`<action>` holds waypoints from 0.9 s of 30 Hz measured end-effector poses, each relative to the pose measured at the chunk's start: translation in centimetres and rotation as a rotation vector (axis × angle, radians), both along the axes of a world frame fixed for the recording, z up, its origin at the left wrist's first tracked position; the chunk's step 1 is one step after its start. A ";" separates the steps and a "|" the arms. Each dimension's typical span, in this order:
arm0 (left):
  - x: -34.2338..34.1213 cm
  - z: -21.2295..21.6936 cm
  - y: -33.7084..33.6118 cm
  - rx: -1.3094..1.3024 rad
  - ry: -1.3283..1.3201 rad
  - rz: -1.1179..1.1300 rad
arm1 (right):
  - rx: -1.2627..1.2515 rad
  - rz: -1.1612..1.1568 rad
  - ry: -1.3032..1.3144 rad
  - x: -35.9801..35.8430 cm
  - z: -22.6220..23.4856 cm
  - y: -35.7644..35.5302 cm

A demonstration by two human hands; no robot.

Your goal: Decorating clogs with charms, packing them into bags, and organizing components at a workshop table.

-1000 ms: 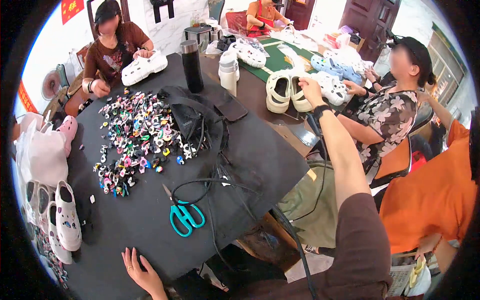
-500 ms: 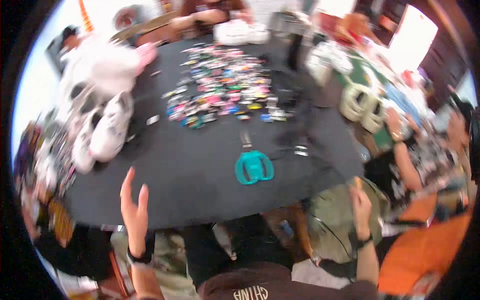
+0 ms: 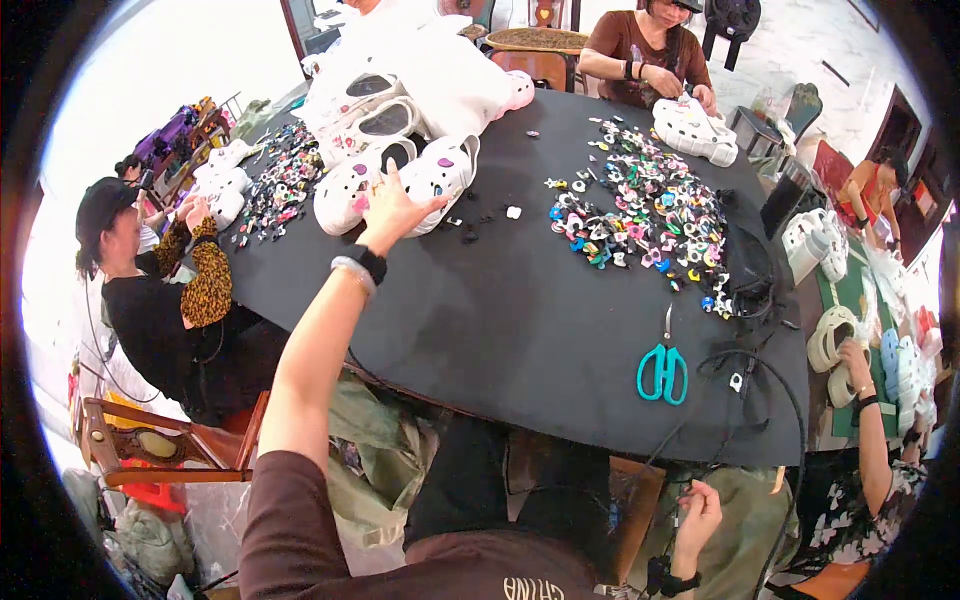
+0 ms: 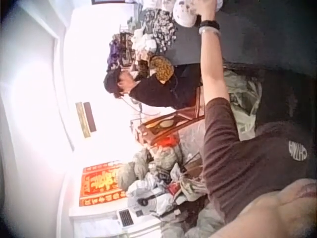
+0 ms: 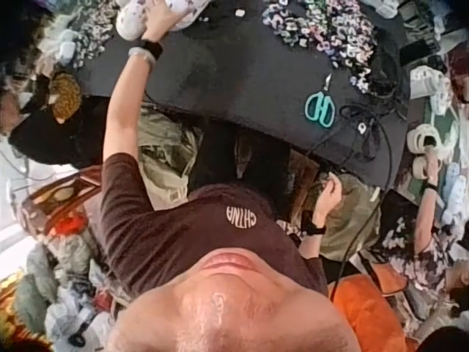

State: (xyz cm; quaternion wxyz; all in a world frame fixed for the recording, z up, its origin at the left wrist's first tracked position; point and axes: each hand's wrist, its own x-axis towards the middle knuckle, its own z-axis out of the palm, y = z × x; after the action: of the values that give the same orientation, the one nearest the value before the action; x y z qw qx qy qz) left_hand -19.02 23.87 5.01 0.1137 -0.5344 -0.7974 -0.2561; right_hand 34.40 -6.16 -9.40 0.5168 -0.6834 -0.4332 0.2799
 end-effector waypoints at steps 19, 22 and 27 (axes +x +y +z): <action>-6.3 -2.2 -19.8 0.000 -1.553 -0.560 | 0.039 0.105 -0.002 -3.2 2.6 -0.6; -6.5 -1.9 -21.8 -0.118 -1.447 -0.599 | 0.042 0.151 -0.068 -3.7 3.2 -0.3; -6.2 -0.9 -17.2 -0.226 -1.063 -0.588 | 0.069 0.074 -0.062 -2.8 3.8 -1.4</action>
State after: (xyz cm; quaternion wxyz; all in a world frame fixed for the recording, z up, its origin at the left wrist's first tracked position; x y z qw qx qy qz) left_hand -25.23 6.71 4.13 -0.4319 -0.5399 -0.5867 -0.4217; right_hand 31.57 -7.59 -5.60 0.5159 -0.6568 -0.4833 0.2625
